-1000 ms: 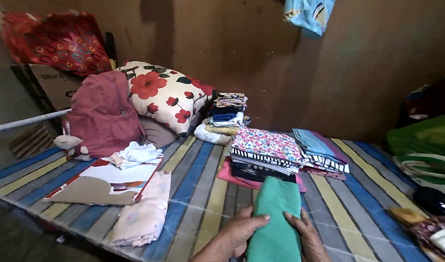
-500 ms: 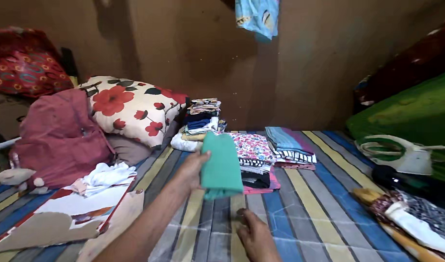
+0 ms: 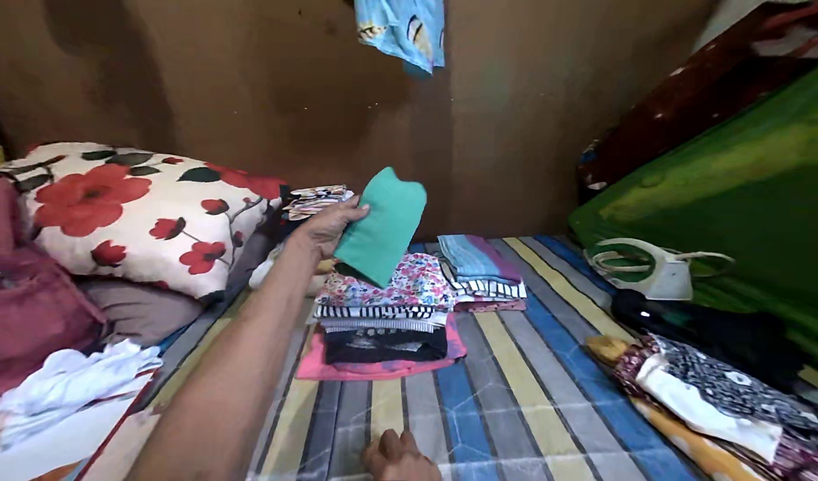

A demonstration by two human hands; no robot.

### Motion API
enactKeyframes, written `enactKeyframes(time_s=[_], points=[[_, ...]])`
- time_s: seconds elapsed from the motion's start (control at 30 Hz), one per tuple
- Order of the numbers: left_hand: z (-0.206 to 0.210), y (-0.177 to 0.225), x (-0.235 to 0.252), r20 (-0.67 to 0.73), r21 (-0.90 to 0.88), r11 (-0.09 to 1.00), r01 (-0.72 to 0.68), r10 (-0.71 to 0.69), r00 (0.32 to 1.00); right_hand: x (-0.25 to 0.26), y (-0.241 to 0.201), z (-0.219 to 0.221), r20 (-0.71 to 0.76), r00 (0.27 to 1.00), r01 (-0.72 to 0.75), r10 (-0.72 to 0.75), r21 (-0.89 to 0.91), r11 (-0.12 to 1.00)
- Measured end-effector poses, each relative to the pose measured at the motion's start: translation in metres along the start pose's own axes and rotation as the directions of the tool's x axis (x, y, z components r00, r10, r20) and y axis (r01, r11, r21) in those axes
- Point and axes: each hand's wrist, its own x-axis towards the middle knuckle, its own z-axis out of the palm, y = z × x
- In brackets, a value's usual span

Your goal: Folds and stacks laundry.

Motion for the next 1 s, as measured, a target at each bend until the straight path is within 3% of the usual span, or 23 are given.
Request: enactKeyframes(time_s=[0.07,0.13,0.27,0.33,0.4,0.47,0.6,0.8,1.0], points=[[-0.015,0.016,0.012,0.171,0.128,0.991,-0.042,0.02,0.985,-0.001,0.0,0.004,-0.002,0.999,0.038,-0.038,-0.035,0.999],[-0.02,0.029,0.022,0.221,0.378,0.922,-0.08,-0.006,0.975,-0.001,0.0,0.005,0.019,0.999,0.049,-0.048,-0.066,0.997],[-0.001,0.022,0.04,0.161,0.853,0.498,-0.152,0.027,0.987,-0.001,-0.004,0.005,0.025,0.999,0.04,-0.038,-0.09,0.995],[0.013,-0.007,0.038,0.146,0.952,0.256,-0.17,0.11,0.983,-0.004,-0.005,0.006,0.013,0.998,0.059,-0.058,-0.095,0.994],[0.025,-0.053,0.024,0.2,0.969,0.108,-0.222,0.184,0.962,-0.008,-0.005,0.007,0.009,0.997,0.072,-0.071,-0.099,0.992],[0.027,-0.091,0.01,0.263,0.947,0.139,-0.289,0.179,0.948,-0.009,-0.006,0.006,0.032,0.997,0.07,-0.067,-0.104,0.992],[0.018,-0.102,0.001,0.162,0.888,0.398,-0.23,0.197,0.967,-0.008,-0.005,0.004,0.083,0.996,0.049,-0.042,-0.081,0.996],[0.017,-0.094,0.007,0.21,0.927,0.283,-0.245,0.147,0.967,-0.004,-0.006,0.003,0.097,0.995,0.04,-0.03,-0.1,0.994],[0.024,-0.066,0.012,0.063,0.933,0.346,-0.102,0.121,0.991,-0.003,-0.005,0.002,0.102,0.994,0.034,-0.025,-0.09,0.995]])
